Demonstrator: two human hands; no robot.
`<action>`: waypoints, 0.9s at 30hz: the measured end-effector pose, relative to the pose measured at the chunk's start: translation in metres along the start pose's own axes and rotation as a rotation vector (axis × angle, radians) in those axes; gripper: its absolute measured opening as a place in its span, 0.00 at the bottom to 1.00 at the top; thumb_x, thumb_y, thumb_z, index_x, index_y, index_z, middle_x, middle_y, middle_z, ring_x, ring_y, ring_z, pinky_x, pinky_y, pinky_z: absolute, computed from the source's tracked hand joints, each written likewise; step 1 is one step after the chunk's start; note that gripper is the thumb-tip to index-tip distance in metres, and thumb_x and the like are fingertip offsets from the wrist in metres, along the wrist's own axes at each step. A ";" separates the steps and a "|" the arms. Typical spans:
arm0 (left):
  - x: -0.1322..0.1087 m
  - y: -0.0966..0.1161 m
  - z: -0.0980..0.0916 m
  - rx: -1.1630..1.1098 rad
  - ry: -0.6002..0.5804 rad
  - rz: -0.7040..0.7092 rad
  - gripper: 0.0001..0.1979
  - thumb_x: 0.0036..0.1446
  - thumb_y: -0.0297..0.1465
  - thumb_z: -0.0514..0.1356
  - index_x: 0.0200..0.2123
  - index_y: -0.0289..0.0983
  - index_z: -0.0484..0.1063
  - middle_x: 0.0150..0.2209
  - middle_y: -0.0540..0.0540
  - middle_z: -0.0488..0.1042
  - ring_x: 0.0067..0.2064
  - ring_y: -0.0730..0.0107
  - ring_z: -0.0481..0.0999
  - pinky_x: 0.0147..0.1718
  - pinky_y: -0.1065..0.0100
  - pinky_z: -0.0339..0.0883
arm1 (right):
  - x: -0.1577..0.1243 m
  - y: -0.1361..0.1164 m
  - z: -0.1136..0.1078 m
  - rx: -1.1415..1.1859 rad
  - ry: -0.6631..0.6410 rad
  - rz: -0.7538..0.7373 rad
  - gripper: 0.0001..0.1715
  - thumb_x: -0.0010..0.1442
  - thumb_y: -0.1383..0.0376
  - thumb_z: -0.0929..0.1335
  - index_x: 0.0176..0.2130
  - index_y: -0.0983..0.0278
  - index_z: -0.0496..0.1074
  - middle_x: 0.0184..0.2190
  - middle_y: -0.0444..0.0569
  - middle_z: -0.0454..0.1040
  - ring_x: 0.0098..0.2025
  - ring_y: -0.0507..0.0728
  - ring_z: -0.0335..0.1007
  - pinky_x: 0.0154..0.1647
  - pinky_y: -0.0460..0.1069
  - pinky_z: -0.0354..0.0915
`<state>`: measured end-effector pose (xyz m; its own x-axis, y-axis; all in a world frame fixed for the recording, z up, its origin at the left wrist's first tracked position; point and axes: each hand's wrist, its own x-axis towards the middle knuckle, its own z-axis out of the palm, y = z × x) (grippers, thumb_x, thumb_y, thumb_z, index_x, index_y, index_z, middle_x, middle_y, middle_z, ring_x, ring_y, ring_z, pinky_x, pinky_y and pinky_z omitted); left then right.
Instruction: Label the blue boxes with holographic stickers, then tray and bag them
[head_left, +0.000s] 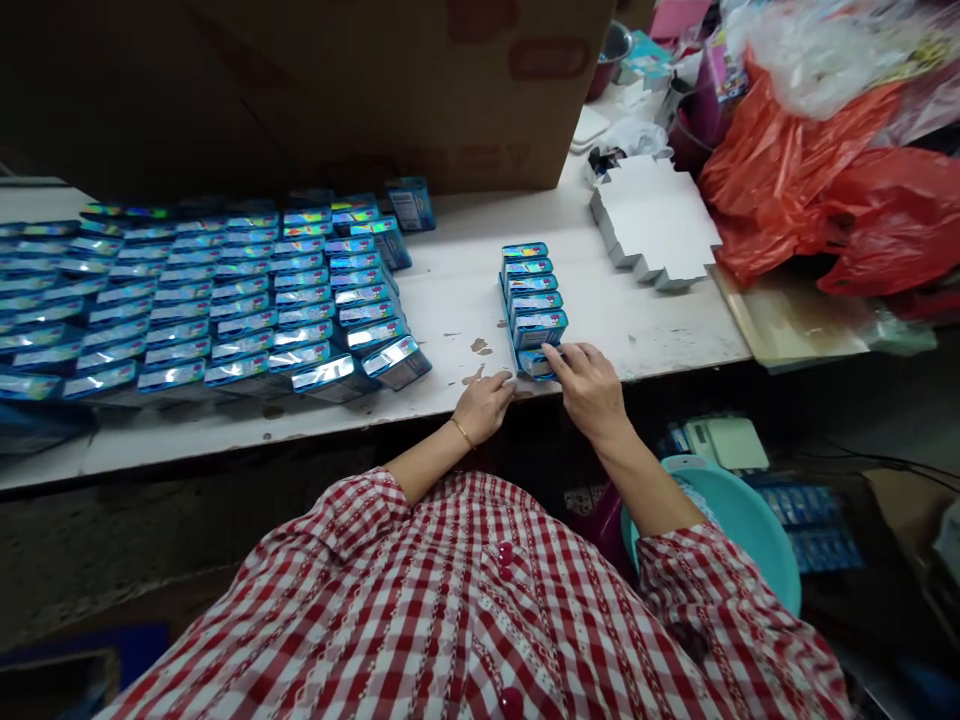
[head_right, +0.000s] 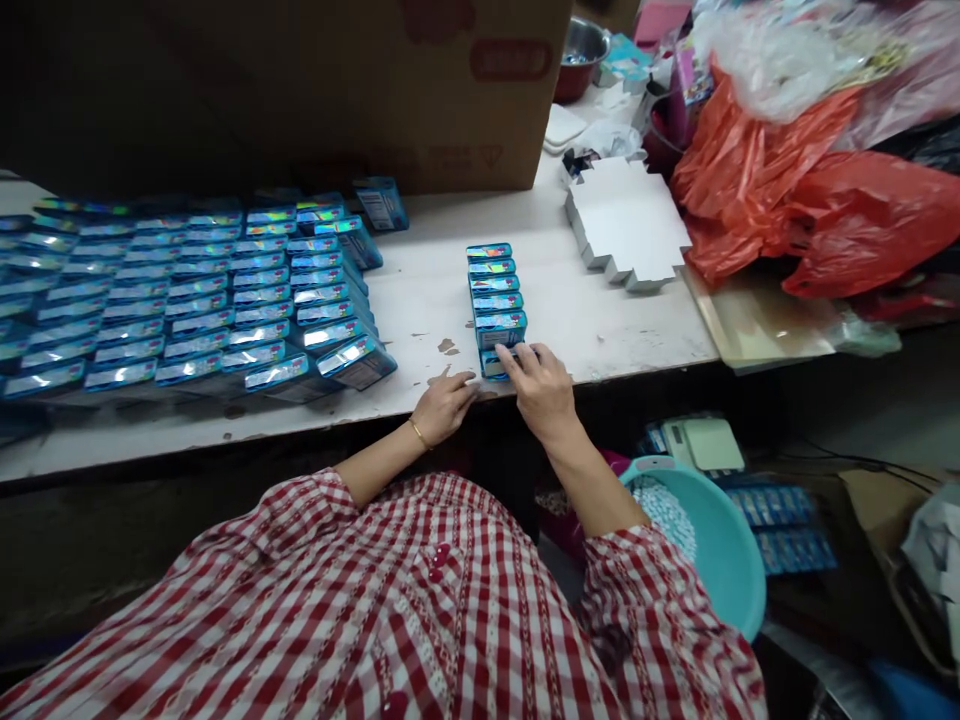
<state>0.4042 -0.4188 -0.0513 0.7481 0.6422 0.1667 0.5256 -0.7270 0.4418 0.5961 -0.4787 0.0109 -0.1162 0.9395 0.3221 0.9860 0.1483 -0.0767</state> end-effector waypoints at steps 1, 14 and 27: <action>0.001 -0.002 -0.001 -0.032 0.041 -0.030 0.14 0.61 0.29 0.48 0.45 0.35 0.71 0.49 0.39 0.71 0.46 0.63 0.73 0.46 0.58 0.68 | 0.006 0.001 -0.001 -0.009 -0.034 -0.006 0.30 0.61 0.71 0.58 0.61 0.59 0.59 0.54 0.54 0.67 0.56 0.62 0.59 0.56 0.59 0.59; 0.086 0.006 -0.059 0.023 0.236 0.020 0.27 0.59 0.46 0.50 0.56 0.37 0.62 0.60 0.36 0.60 0.62 0.53 0.57 0.59 0.50 0.52 | -0.008 0.103 0.016 0.327 0.222 0.426 0.29 0.62 0.57 0.60 0.59 0.64 0.60 0.59 0.57 0.63 0.60 0.58 0.59 0.60 0.59 0.55; 0.129 0.041 -0.033 0.295 -0.164 0.221 0.32 0.52 0.39 0.59 0.60 0.37 0.59 0.64 0.34 0.54 0.66 0.44 0.50 0.60 0.42 0.46 | -0.094 0.356 0.007 -0.139 0.150 1.276 0.19 0.52 0.59 0.66 0.42 0.68 0.72 0.42 0.58 0.72 0.42 0.60 0.66 0.43 0.54 0.62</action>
<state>0.5084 -0.3581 0.0178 0.8982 0.4329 0.0762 0.4209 -0.8970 0.1350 0.9572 -0.5125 -0.0532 0.9169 0.3472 0.1971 0.3943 -0.8647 -0.3112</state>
